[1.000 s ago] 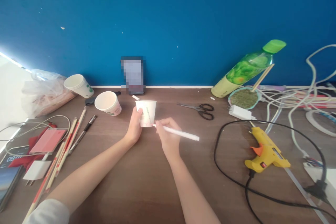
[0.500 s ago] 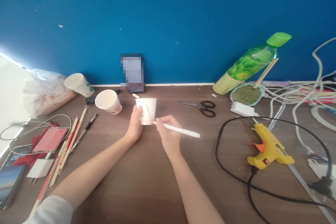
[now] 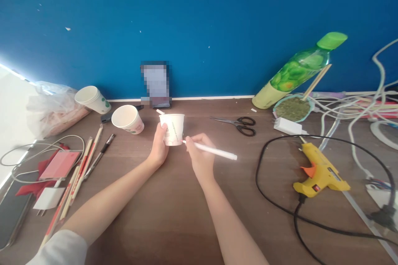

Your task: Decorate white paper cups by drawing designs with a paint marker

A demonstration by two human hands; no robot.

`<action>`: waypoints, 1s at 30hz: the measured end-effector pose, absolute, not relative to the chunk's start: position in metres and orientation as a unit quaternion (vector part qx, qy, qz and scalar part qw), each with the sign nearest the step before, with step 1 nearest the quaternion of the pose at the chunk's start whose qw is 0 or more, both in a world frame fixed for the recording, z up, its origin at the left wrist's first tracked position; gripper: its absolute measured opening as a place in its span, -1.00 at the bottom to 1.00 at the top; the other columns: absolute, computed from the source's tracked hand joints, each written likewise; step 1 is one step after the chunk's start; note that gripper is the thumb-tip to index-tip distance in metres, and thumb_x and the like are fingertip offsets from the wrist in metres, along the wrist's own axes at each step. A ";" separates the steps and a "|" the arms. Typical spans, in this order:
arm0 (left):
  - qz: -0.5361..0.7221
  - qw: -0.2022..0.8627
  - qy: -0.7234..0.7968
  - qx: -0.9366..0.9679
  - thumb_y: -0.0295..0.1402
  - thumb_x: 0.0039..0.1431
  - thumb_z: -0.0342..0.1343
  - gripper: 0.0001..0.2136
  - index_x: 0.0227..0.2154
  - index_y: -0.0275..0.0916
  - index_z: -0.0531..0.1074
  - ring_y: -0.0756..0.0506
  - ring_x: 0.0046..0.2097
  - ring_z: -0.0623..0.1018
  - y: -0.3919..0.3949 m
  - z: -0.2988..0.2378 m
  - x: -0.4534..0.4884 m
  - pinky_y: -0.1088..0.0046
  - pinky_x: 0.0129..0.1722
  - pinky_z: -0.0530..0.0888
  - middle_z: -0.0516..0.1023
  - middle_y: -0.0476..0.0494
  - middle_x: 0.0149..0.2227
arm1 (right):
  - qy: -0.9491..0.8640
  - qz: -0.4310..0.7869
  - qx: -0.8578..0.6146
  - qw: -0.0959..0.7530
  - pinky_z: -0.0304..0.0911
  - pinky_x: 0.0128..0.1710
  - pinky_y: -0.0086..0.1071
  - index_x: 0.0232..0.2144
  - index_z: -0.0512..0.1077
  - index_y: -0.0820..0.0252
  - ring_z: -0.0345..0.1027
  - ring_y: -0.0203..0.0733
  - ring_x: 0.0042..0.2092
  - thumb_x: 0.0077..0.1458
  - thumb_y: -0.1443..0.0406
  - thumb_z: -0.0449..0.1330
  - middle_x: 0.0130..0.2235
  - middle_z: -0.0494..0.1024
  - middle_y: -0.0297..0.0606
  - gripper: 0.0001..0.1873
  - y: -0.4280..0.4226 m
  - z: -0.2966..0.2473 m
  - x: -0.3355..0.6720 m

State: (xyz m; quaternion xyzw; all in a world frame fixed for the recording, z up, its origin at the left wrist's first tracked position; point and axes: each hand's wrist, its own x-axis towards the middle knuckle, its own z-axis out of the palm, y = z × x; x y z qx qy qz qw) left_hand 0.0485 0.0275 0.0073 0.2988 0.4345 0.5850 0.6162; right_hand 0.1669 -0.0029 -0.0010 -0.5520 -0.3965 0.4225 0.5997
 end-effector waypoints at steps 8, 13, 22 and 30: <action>0.585 0.618 0.437 0.293 0.01 0.10 0.11 -0.63 -0.26 -0.18 0.26 -0.09 -0.26 0.52 0.028 0.007 0.049 0.31 -0.18 0.49 0.41 -0.01 -0.33 | -0.399 0.427 -0.550 0.596 0.26 -0.46 -0.40 -0.57 0.30 0.13 0.31 -0.29 -0.53 -0.01 0.15 0.29 -0.64 0.36 -0.46 -0.71 -0.003 -0.002 0.168; 0.591 0.614 0.440 0.284 0.02 0.09 0.12 -0.63 -0.28 -0.19 0.26 -0.08 -0.26 0.51 0.028 0.006 0.049 0.33 -0.20 0.49 0.40 -0.02 -0.34 | -0.399 0.432 -0.545 0.597 0.25 -0.45 -0.40 -0.57 0.30 0.12 0.30 -0.30 -0.53 -0.02 0.17 0.30 -0.65 0.35 -0.47 -0.72 -0.002 -0.003 0.168; 0.596 0.614 0.442 0.269 0.02 0.10 0.12 -0.62 -0.26 -0.20 0.30 -0.08 -0.25 0.51 0.030 0.001 0.048 0.35 -0.20 0.49 0.43 -0.04 -0.32 | -0.400 0.440 -0.540 0.596 0.24 -0.46 -0.40 -0.58 0.28 0.12 0.28 -0.31 -0.54 -0.01 0.17 0.29 -0.66 0.33 -0.48 -0.71 -0.002 -0.006 0.168; 0.599 0.611 0.440 0.272 0.01 0.09 0.14 -0.62 -0.25 -0.20 0.31 -0.05 -0.31 0.49 0.031 -0.001 0.047 0.37 -0.22 0.48 0.42 -0.01 -0.35 | -0.398 0.467 -0.508 0.605 0.35 -0.36 -0.32 -0.62 0.28 0.11 0.31 -0.28 -0.53 -0.06 0.16 0.31 -0.69 0.30 -0.48 -0.69 -0.001 -0.004 0.167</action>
